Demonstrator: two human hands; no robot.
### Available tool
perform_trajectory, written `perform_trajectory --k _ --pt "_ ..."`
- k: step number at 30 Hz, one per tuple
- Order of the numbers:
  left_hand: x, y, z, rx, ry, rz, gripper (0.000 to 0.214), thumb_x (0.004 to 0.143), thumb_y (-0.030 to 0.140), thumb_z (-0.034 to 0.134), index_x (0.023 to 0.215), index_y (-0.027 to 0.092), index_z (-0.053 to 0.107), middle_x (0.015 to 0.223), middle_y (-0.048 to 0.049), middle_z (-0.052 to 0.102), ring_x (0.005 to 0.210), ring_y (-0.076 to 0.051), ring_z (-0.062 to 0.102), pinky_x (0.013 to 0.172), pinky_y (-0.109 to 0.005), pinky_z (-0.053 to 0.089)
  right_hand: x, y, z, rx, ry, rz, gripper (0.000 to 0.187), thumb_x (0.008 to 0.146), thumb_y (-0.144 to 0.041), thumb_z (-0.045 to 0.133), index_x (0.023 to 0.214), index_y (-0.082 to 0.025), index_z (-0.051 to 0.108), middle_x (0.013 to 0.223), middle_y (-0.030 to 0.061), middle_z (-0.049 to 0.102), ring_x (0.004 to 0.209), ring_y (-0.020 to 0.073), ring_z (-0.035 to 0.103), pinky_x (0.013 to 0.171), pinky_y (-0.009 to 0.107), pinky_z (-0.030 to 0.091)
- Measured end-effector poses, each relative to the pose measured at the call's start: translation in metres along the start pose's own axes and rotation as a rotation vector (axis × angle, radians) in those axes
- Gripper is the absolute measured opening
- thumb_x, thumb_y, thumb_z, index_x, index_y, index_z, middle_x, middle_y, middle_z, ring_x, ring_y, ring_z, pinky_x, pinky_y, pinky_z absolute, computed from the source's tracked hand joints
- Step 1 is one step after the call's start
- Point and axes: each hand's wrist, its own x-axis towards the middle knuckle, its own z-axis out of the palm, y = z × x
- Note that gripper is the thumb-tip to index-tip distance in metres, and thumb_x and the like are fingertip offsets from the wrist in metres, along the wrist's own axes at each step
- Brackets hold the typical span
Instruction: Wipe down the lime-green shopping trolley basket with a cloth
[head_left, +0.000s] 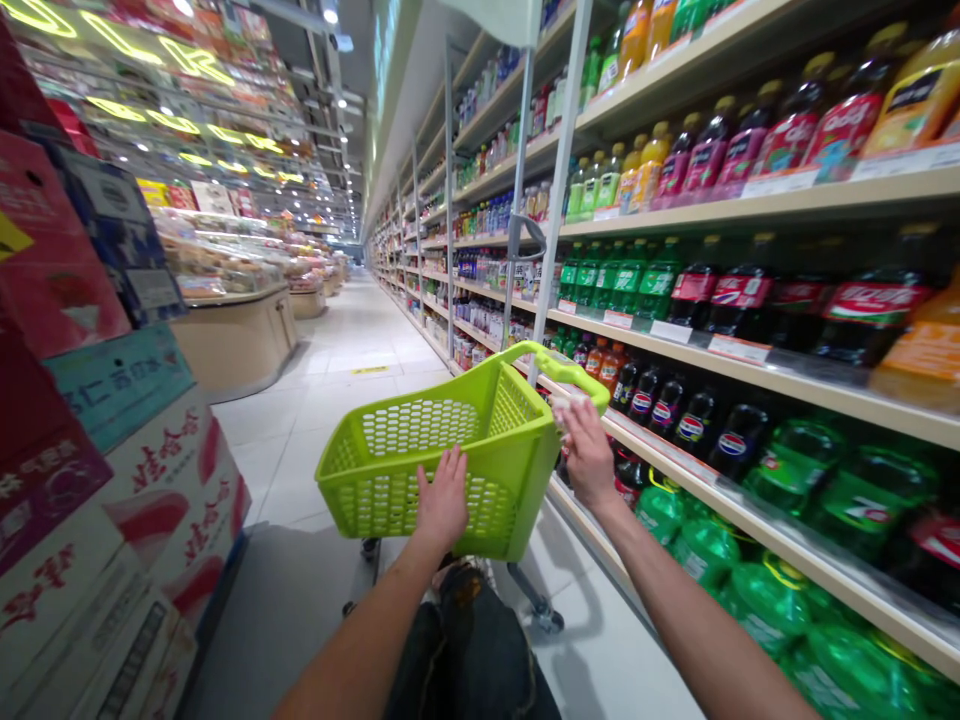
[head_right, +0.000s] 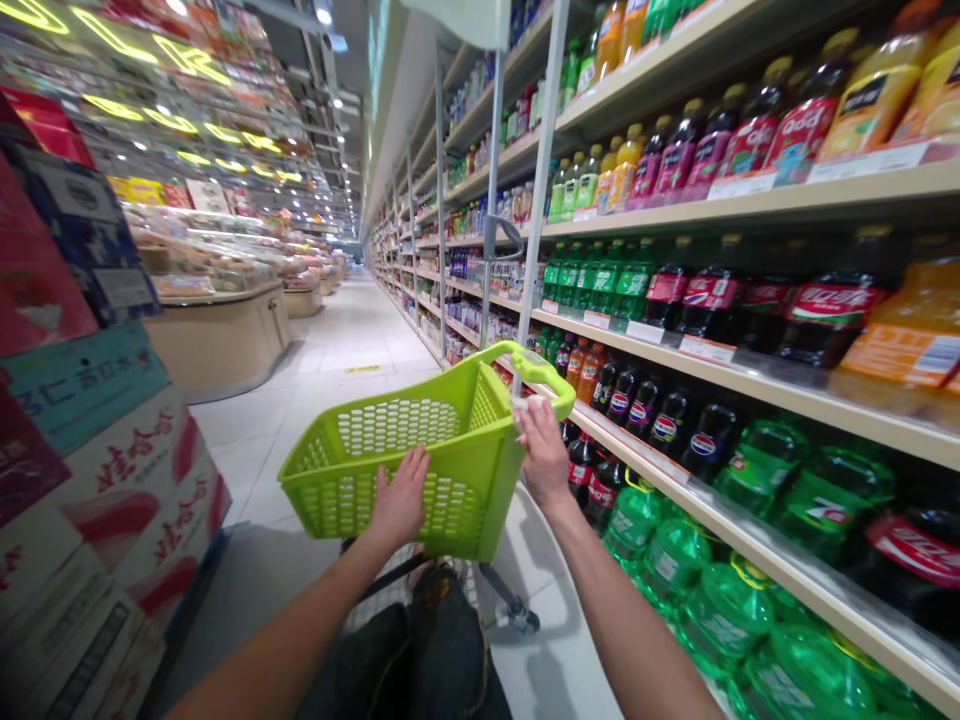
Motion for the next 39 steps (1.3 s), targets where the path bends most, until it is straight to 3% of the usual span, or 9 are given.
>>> perform_trajectory --k 2,5,8,14,17,21,27,33,39 --pt "0.0 0.001 0.0 -0.008 -0.007 0.002 0.074 0.063 0.009 0.037 0.135 0.015 0.021 0.146 -0.0026 0.009 0.133 -0.02 0.012 0.103 -0.056 0.014 0.001 0.014 -0.004 -0.047 0.029 0.063 0.044 0.084 -0.009 0.034 0.126 -0.021 0.044 0.133 0.0064 0.041 0.129 0.0202 0.025 0.104 0.047 0.028" --pt "-0.001 0.0 -0.003 -0.025 -0.024 0.003 0.074 0.063 0.01 0.037 0.135 0.014 0.021 0.146 -0.0029 0.01 0.133 -0.021 0.011 0.103 -0.056 0.015 -0.041 0.019 -0.003 -0.035 -0.13 0.047 0.041 0.084 -0.01 0.035 0.12 -0.02 0.051 0.13 0.0079 0.045 0.126 0.0195 0.031 0.099 0.042 0.037" --pt "-0.001 0.0 -0.006 -0.035 -0.046 0.002 0.074 0.063 0.01 0.038 0.135 0.014 0.021 0.146 -0.0032 0.01 0.133 -0.021 0.011 0.102 -0.056 0.015 -0.073 0.007 0.0 0.02 -0.258 -0.017 0.04 0.084 -0.009 0.036 0.118 -0.022 0.052 0.123 0.0072 0.052 0.122 0.0183 0.038 0.094 0.038 0.044" --pt "-0.002 0.003 -0.011 -0.068 -0.057 0.001 0.075 0.063 0.012 0.04 0.135 0.015 0.019 0.146 -0.0036 0.008 0.133 -0.022 0.01 0.103 -0.056 0.015 -0.023 -0.015 0.012 0.035 -0.082 0.018 0.044 0.085 -0.008 0.036 0.126 -0.021 0.043 0.134 0.007 0.039 0.129 0.0204 0.024 0.105 0.045 0.029" --pt "-0.004 -0.004 -0.01 -0.098 -0.055 -0.004 0.075 0.063 0.012 0.041 0.135 0.015 0.019 0.146 -0.0039 0.01 0.133 -0.021 0.011 0.104 -0.054 0.013 -0.039 -0.023 0.024 0.04 -0.125 -0.066 0.044 0.084 -0.006 0.038 0.124 -0.02 0.046 0.128 0.0078 0.047 0.128 0.0195 0.025 0.101 0.044 0.034" --pt "-0.01 -0.027 -0.004 -0.098 -0.03 -0.156 0.073 0.065 0.012 0.039 0.135 0.012 0.019 0.145 -0.0072 0.013 0.133 -0.022 0.012 0.103 -0.056 0.015 -0.071 -0.038 0.033 0.099 -0.232 -0.135 0.046 0.083 -0.004 0.036 0.124 -0.021 0.046 0.122 0.0074 0.053 0.126 0.0178 0.03 0.098 0.041 0.04" --pt "-0.014 -0.042 -0.005 -0.099 -0.058 -0.17 0.072 0.066 0.012 0.04 0.135 0.016 0.02 0.145 -0.006 0.015 0.133 -0.024 0.011 0.102 -0.058 0.014 -0.037 -0.053 0.052 0.158 -0.173 -0.021 0.045 0.083 -0.006 0.038 0.125 -0.02 0.045 0.13 0.0068 0.044 0.129 0.0188 0.022 0.104 0.043 0.029" --pt "-0.018 -0.058 -0.009 -0.09 -0.078 -0.055 0.073 0.065 0.012 0.04 0.135 0.016 0.021 0.145 -0.0055 0.017 0.132 -0.02 0.016 0.104 -0.055 0.012 -0.08 -0.08 0.067 0.221 -0.391 -0.116 0.041 0.083 -0.006 0.039 0.118 -0.022 0.052 0.12 0.0049 0.055 0.125 0.0154 0.033 0.1 0.036 0.037" --pt "-0.025 -0.076 -0.004 -0.03 -0.045 -0.185 0.071 0.066 0.009 0.036 0.135 0.013 0.021 0.144 -0.0081 0.018 0.133 -0.022 0.013 0.103 -0.057 0.013 -0.043 -0.105 0.082 0.204 -0.243 -0.106 0.046 0.083 -0.005 0.037 0.126 -0.019 0.044 0.13 0.0079 0.045 0.129 0.0179 0.021 0.103 0.041 0.031"
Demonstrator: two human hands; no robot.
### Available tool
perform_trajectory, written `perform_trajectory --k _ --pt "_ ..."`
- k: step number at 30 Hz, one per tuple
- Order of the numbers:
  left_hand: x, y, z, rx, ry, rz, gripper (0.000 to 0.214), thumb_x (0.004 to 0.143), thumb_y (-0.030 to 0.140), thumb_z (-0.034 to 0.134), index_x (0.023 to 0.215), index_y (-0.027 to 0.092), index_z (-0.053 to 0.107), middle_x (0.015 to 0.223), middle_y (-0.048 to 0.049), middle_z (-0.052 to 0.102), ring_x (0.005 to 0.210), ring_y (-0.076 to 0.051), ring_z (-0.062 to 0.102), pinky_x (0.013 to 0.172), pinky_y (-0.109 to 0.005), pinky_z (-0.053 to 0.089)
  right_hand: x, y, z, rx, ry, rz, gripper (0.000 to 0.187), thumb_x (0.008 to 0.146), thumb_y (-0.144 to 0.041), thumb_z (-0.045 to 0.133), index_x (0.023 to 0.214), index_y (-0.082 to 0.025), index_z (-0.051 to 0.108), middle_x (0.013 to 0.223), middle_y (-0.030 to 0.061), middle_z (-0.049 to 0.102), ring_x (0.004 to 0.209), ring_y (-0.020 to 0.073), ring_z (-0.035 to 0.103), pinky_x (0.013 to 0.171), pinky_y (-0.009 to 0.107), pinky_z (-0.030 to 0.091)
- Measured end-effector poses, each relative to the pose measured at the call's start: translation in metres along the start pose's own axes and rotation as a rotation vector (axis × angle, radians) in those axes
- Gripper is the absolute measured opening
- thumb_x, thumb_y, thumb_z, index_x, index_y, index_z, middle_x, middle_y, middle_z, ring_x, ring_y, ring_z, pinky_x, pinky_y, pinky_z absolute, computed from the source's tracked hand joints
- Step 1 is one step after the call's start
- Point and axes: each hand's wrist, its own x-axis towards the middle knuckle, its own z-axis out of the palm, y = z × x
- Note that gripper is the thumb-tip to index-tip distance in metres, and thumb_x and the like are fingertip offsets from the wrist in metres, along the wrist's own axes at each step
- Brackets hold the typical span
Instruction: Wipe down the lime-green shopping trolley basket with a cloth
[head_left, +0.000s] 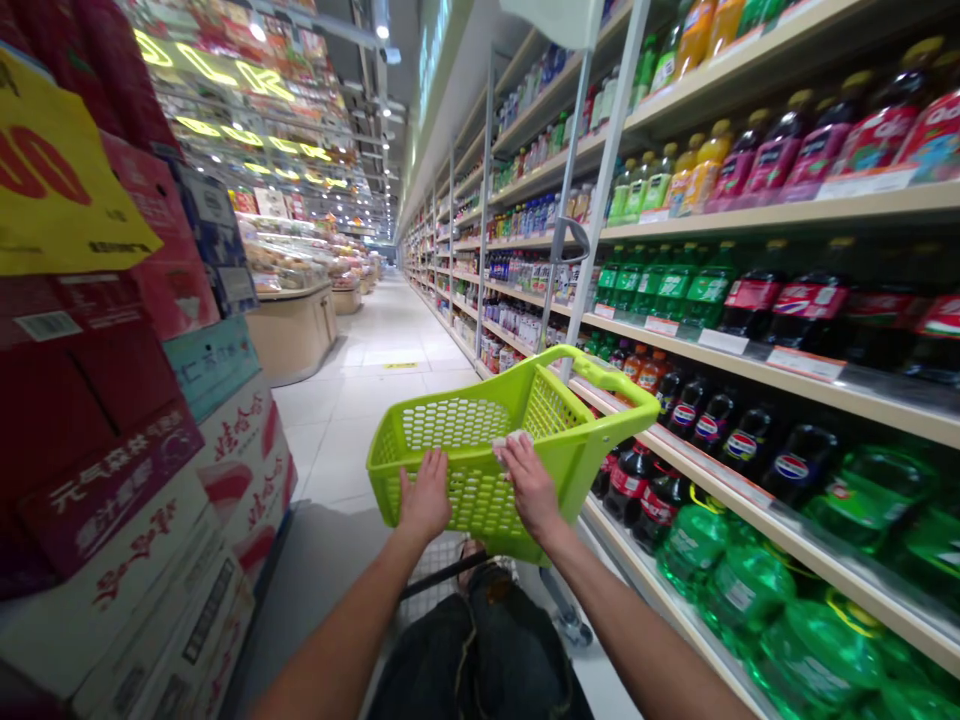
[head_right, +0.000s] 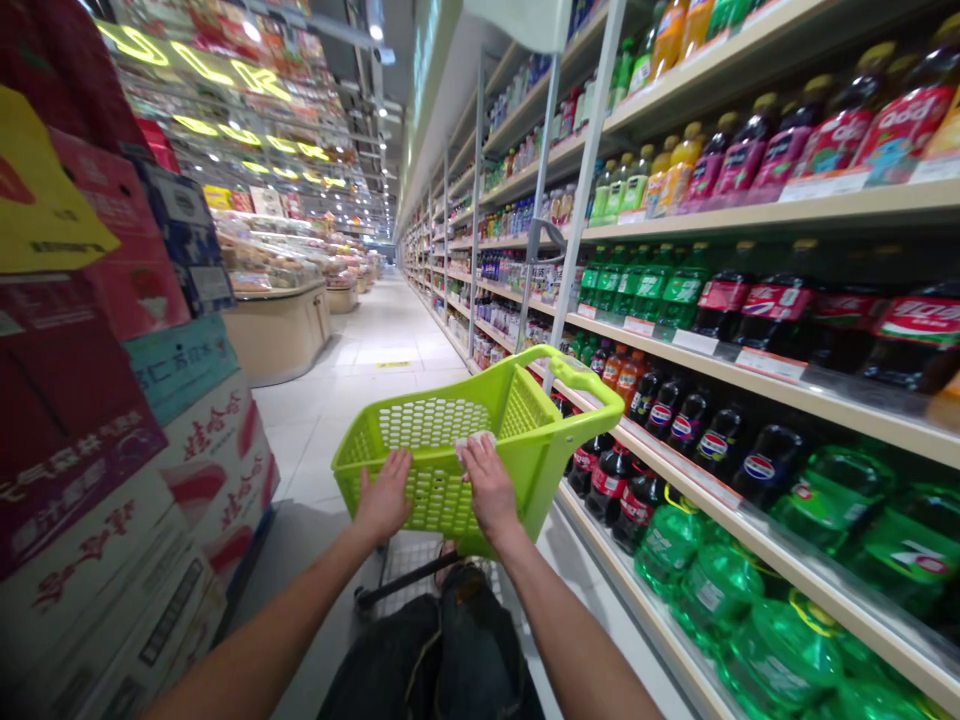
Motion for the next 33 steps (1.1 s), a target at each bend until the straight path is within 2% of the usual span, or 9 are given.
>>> perform_trajectory --k 6,11,13,17,20,23,26,30,33 --pt "-0.007 -0.004 -0.003 -0.004 -0.022 0.091 0.072 0.065 0.01 0.037 0.135 0.013 0.021 0.144 -0.0066 0.018 0.133 -0.023 0.012 0.104 -0.056 0.012 -0.026 -0.02 0.023 0.017 -0.055 -0.149 0.036 0.084 -0.007 0.04 0.113 -0.019 0.057 0.11 0.0082 0.061 0.123 0.0163 0.035 0.093 0.035 0.044" --pt "-0.017 -0.021 0.002 0.012 0.056 -0.046 0.068 0.068 0.008 0.033 0.134 0.01 0.023 0.144 -0.009 0.02 0.132 -0.021 0.016 0.104 -0.054 0.014 0.012 -0.043 0.026 0.032 -0.027 -0.116 0.04 0.083 -0.005 0.039 0.12 -0.016 0.05 0.123 0.0096 0.052 0.128 0.0193 0.025 0.101 0.041 0.035" --pt "-0.02 -0.026 0.003 0.008 0.049 -0.045 0.069 0.067 0.007 0.032 0.135 0.01 0.022 0.144 -0.0081 0.02 0.132 -0.021 0.016 0.104 -0.054 0.014 0.017 -0.046 0.034 0.033 -0.013 -0.106 0.043 0.082 -0.002 0.038 0.121 -0.016 0.05 0.123 0.0091 0.052 0.128 0.019 0.024 0.101 0.041 0.036" --pt "-0.025 -0.036 0.002 -0.009 0.019 0.03 0.07 0.066 0.008 0.034 0.135 0.011 0.022 0.143 -0.0067 0.021 0.132 -0.02 0.016 0.105 -0.053 0.012 -0.013 -0.051 0.053 0.046 -0.106 -0.149 0.042 0.082 -0.003 0.04 0.119 -0.018 0.051 0.12 0.0081 0.054 0.126 0.0187 0.029 0.096 0.039 0.041" --pt "-0.029 -0.052 0.001 -0.009 0.013 -0.052 0.067 0.067 0.009 0.032 0.134 0.01 0.024 0.143 -0.0083 0.024 0.131 -0.02 0.019 0.104 -0.054 0.013 -0.026 -0.063 0.057 0.08 -0.158 -0.186 0.039 0.082 -0.007 0.042 0.117 -0.018 0.053 0.119 0.0085 0.056 0.125 0.0183 0.032 0.095 0.037 0.043" --pt "-0.033 -0.068 0.003 -0.015 -0.004 -0.16 0.065 0.068 0.008 0.031 0.133 0.011 0.025 0.142 -0.0096 0.025 0.131 -0.021 0.022 0.102 -0.056 0.017 -0.008 -0.079 0.056 0.101 -0.128 -0.187 0.042 0.082 -0.006 0.041 0.121 -0.017 0.049 0.124 0.009 0.051 0.128 0.019 0.026 0.099 0.039 0.039" --pt "-0.037 -0.075 0.004 -0.022 -0.022 -0.153 0.068 0.067 0.008 0.032 0.134 0.014 0.023 0.143 -0.0083 0.023 0.131 -0.02 0.02 0.102 -0.055 0.018 0.017 -0.087 0.061 0.06 -0.115 -0.188 0.041 0.083 -0.007 0.042 0.122 -0.017 0.048 0.128 0.0093 0.047 0.13 0.0198 0.021 0.101 0.041 0.035" --pt "-0.04 -0.074 0.003 -0.033 -0.048 -0.137 0.072 0.065 0.008 0.034 0.135 0.016 0.021 0.143 -0.0072 0.022 0.132 -0.019 0.018 0.103 -0.053 0.017 0.035 -0.077 0.072 -0.024 -0.178 -0.241 0.034 0.083 -0.01 0.046 0.114 -0.022 0.055 0.129 0.0089 0.045 0.129 0.0227 0.023 0.098 0.048 0.034" --pt "-0.041 -0.074 0.001 -0.056 -0.061 -0.118 0.073 0.064 0.008 0.034 0.135 0.014 0.021 0.144 -0.007 0.02 0.132 -0.018 0.017 0.104 -0.052 0.015 0.036 -0.068 0.077 -0.009 -0.201 -0.334 0.03 0.083 -0.012 0.046 0.11 -0.02 0.057 0.127 0.009 0.048 0.128 0.0237 0.027 0.096 0.046 0.038"
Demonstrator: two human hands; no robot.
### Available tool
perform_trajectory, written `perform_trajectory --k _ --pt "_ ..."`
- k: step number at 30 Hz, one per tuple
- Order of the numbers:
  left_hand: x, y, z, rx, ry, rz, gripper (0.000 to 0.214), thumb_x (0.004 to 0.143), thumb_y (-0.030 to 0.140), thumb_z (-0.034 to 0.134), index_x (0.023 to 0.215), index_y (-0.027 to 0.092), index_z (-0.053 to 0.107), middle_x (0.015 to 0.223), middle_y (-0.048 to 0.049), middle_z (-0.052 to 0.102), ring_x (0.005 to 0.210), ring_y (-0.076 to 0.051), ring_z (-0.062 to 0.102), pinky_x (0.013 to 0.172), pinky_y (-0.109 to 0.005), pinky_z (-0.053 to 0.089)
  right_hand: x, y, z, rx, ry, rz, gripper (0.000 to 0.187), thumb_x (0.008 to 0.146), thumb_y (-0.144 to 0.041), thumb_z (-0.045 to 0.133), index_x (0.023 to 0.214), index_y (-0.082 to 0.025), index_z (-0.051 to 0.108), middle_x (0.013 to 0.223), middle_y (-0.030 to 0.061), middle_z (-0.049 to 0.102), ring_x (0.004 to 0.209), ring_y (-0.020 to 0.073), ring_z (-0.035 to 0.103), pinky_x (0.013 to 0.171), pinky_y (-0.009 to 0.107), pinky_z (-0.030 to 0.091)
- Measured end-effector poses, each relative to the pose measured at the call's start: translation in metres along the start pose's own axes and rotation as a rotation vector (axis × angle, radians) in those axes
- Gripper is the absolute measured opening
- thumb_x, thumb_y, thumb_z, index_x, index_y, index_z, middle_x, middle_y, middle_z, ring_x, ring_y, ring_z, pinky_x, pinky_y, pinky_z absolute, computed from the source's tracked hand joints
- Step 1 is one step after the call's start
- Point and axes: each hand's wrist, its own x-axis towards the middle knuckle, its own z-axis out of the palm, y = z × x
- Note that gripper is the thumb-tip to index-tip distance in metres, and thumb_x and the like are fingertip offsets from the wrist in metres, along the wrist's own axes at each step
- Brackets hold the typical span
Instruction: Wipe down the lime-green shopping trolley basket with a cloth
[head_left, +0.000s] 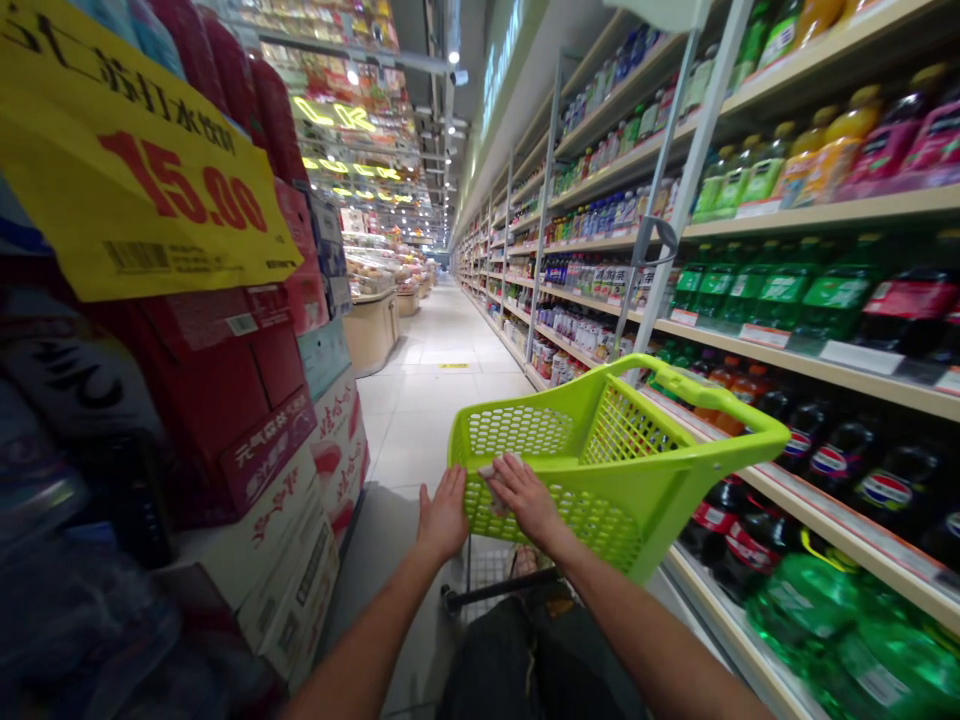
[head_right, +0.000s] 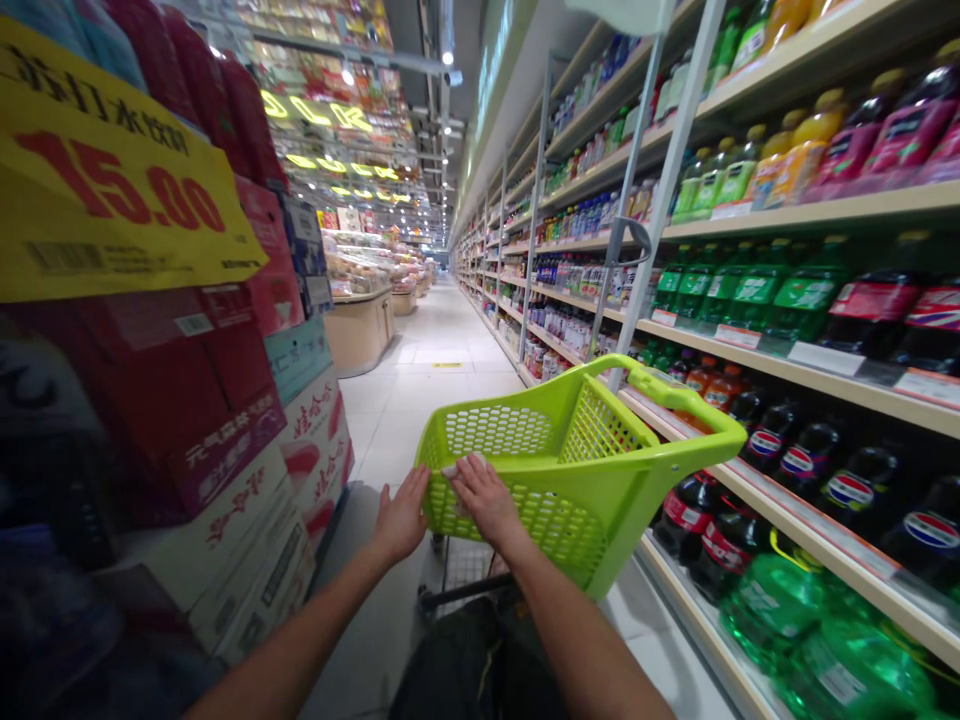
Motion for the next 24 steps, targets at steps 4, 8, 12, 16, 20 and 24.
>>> perform_trajectory --k 4,8,12,16,20,24 --pt "0.0 -0.002 -0.003 -0.062 -0.042 -0.005 0.075 0.061 0.008 0.035 0.135 0.014 0.02 0.145 -0.006 0.018 0.132 -0.018 0.016 0.105 -0.053 0.013 -0.025 -0.011 0.012 0.072 0.005 -0.111 0.029 0.085 -0.011 0.043 0.11 -0.017 0.057 0.122 0.0085 0.053 0.125 0.0223 0.032 0.095 0.043 0.04" --pt "0.001 -0.008 -0.007 -0.23 -0.089 0.018 0.076 0.061 0.008 0.039 0.135 0.016 0.021 0.145 -0.0065 0.018 0.133 -0.02 0.014 0.105 -0.054 0.008 -0.045 -0.038 0.03 0.15 -0.044 -0.137 0.03 0.087 -0.013 0.038 0.106 -0.02 0.06 0.111 0.0064 0.061 0.117 0.0182 0.044 0.088 0.034 0.048" --pt "0.005 -0.023 -0.013 -0.411 -0.112 0.048 0.071 0.064 0.009 0.041 0.133 0.021 0.026 0.141 -0.004 0.03 0.129 -0.018 0.027 0.107 -0.047 0.014 -0.012 -0.052 0.037 0.194 0.058 -0.103 0.03 0.086 -0.013 0.039 0.109 -0.019 0.058 0.118 0.0067 0.056 0.123 0.0201 0.036 0.095 0.038 0.043" --pt "0.011 -0.032 -0.015 -0.529 -0.089 0.016 0.076 0.065 0.003 0.039 0.136 0.017 0.016 0.133 -0.0045 0.043 0.117 -0.011 0.044 0.101 -0.028 0.032 0.002 -0.053 0.046 0.204 0.084 -0.063 0.029 0.085 -0.011 0.04 0.105 -0.016 0.06 0.117 0.0098 0.057 0.123 0.0215 0.037 0.094 0.041 0.043" --pt "0.013 -0.033 -0.013 -0.599 -0.062 -0.018 0.079 0.061 -0.003 0.037 0.136 0.014 0.018 0.131 -0.0056 0.045 0.118 -0.01 0.043 0.1 -0.025 0.033 -0.024 -0.058 0.051 0.241 -0.028 -0.103 0.029 0.084 -0.009 0.04 0.098 -0.017 0.064 0.106 0.0094 0.063 0.114 0.0192 0.047 0.089 0.035 0.047" --pt "0.015 -0.033 -0.014 -0.613 -0.061 -0.028 0.075 0.063 -0.002 0.036 0.135 0.015 0.02 0.13 -0.0045 0.046 0.115 -0.009 0.045 0.099 -0.025 0.034 -0.009 -0.057 0.034 0.228 0.004 -0.103 0.032 0.085 -0.009 0.039 0.108 -0.018 0.059 0.116 0.0085 0.058 0.121 0.0202 0.039 0.094 0.038 0.043"
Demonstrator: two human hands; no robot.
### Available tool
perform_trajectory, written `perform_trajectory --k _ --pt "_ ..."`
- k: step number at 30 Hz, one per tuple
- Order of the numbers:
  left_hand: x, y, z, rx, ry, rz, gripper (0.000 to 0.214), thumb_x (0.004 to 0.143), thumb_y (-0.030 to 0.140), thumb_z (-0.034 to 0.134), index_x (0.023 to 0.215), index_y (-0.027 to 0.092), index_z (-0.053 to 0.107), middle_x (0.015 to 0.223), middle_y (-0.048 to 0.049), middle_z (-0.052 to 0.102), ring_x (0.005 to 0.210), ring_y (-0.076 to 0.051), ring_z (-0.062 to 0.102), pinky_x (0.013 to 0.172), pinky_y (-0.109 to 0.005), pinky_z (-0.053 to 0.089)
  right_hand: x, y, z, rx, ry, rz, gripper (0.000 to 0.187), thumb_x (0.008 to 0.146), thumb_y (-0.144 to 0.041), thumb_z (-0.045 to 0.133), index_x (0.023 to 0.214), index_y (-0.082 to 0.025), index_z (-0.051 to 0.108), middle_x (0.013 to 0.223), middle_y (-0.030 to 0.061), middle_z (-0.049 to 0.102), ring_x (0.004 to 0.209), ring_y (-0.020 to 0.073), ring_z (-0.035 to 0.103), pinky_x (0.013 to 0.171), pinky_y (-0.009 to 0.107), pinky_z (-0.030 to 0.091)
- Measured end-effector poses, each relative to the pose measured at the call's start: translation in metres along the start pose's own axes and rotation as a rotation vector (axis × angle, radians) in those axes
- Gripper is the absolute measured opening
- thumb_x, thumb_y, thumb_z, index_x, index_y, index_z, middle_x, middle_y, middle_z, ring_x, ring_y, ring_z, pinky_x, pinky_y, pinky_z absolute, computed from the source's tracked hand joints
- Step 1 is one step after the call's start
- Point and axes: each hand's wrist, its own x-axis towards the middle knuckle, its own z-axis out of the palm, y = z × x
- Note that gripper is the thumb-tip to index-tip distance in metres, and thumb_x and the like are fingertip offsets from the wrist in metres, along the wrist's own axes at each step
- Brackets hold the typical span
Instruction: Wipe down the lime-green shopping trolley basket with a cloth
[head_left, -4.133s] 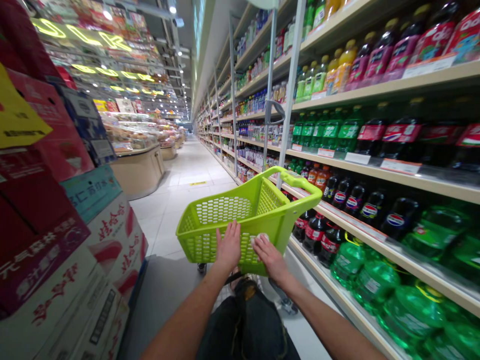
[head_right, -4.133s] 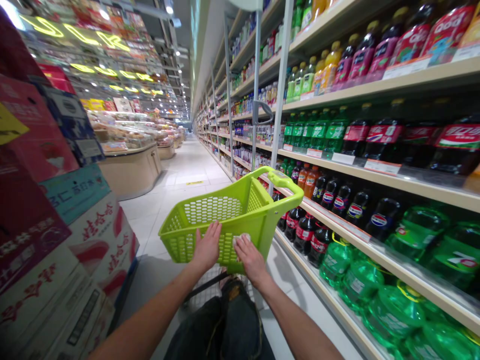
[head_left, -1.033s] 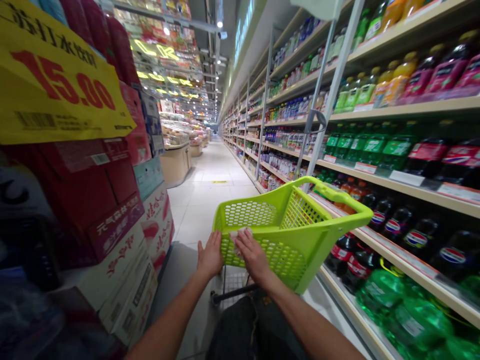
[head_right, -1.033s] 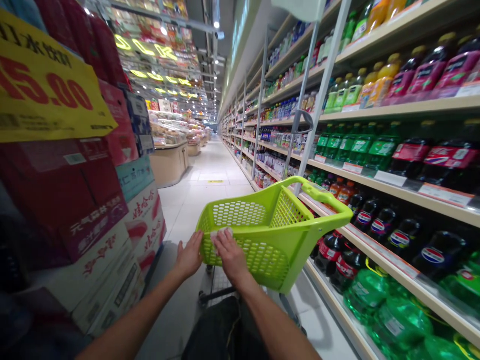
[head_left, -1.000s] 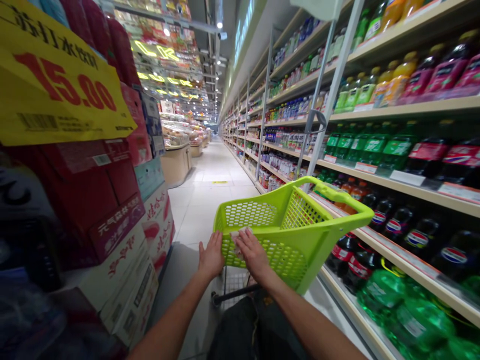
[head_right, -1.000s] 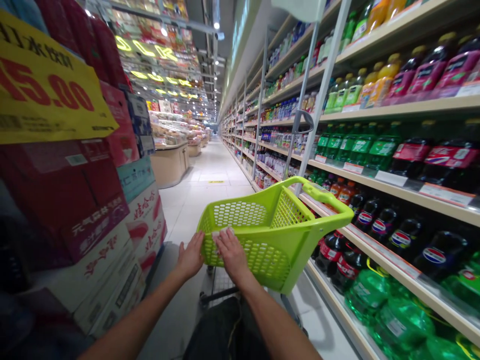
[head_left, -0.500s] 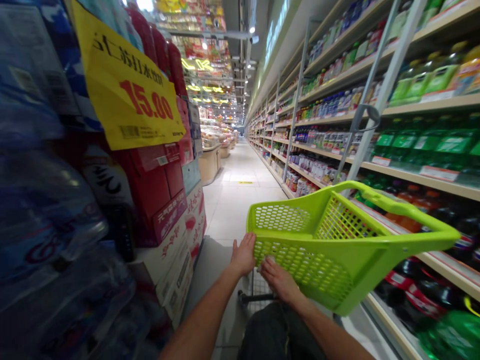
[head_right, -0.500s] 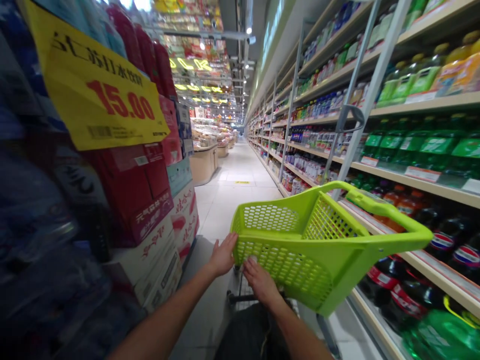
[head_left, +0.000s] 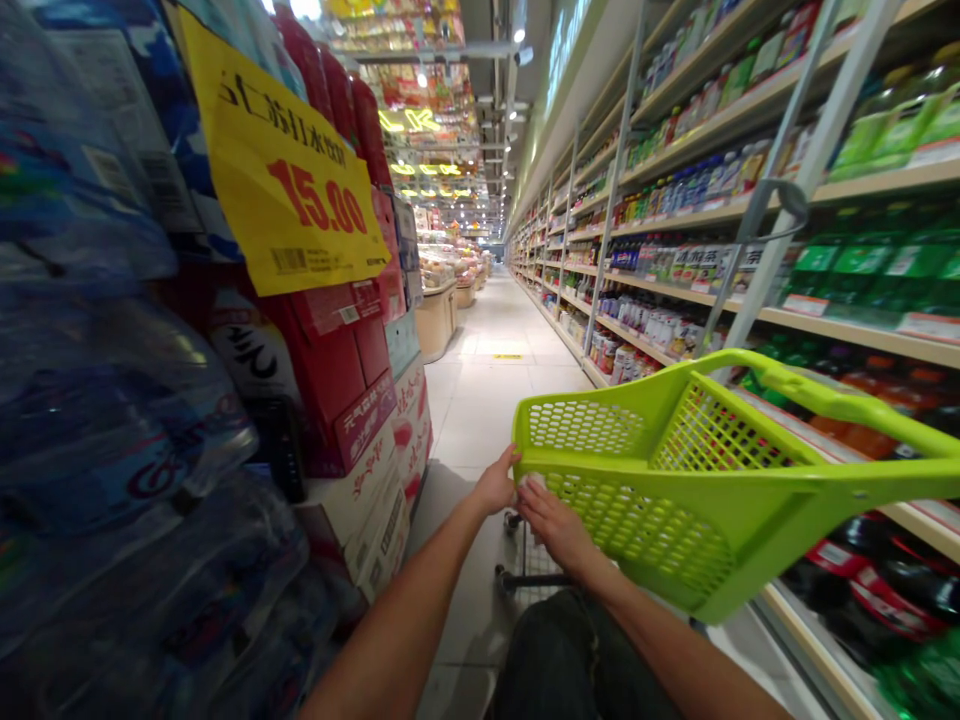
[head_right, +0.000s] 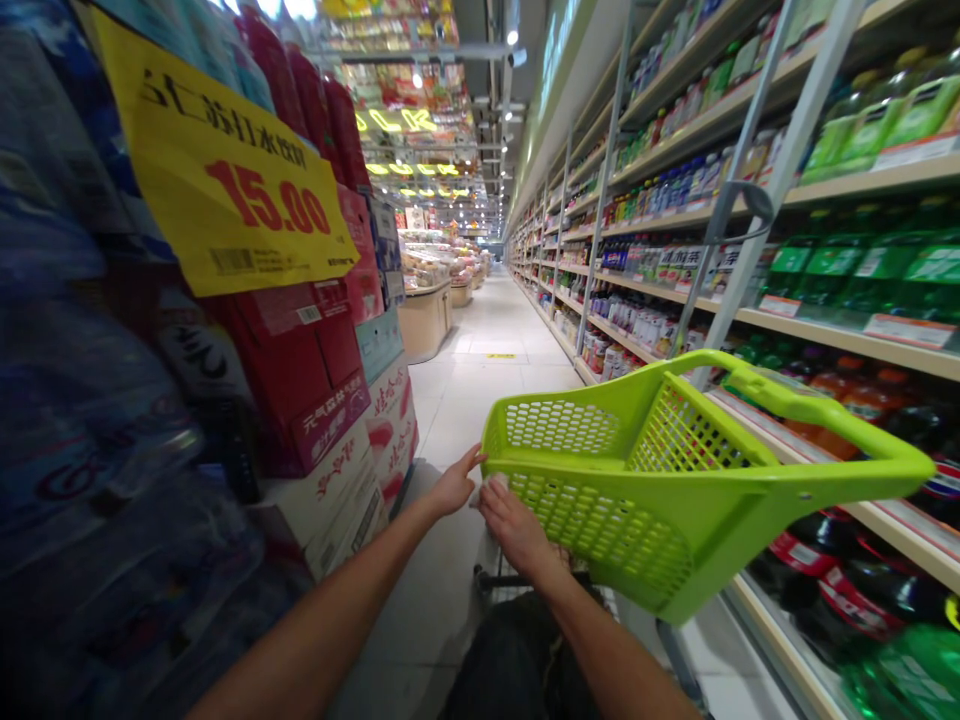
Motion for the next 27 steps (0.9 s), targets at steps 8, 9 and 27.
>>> perform_trajectory --k 8,9,27 --pt "-0.006 0.019 0.006 0.154 0.003 0.019 0.065 0.068 0.005 0.039 0.132 0.017 0.029 0.137 -0.0072 0.037 0.126 -0.02 0.032 0.105 -0.044 0.022 -0.019 0.009 -0.019 -0.081 -0.041 0.064 0.028 0.085 -0.01 0.04 0.098 -0.017 0.064 0.105 0.0075 0.064 0.114 0.0199 0.047 0.088 0.035 0.048" --pt "-0.008 0.023 0.011 0.182 0.002 0.03 0.067 0.067 0.005 0.039 0.132 0.018 0.028 0.139 -0.007 0.032 0.128 -0.021 0.027 0.106 -0.048 0.017 -0.024 0.01 -0.023 -0.091 -0.031 0.081 0.027 0.085 -0.01 0.041 0.099 -0.017 0.064 0.106 0.0076 0.063 0.116 0.0201 0.046 0.089 0.035 0.048" --pt "-0.009 0.06 0.066 0.688 0.061 0.274 0.063 0.072 0.003 0.028 0.134 0.014 0.024 0.144 -0.0065 0.021 0.132 -0.019 0.016 0.105 -0.054 0.012 -0.049 0.037 -0.074 -0.204 0.176 0.245 0.033 0.084 -0.008 0.04 0.112 -0.015 0.056 0.12 0.0112 0.055 0.128 0.0213 0.026 0.097 0.043 0.039"
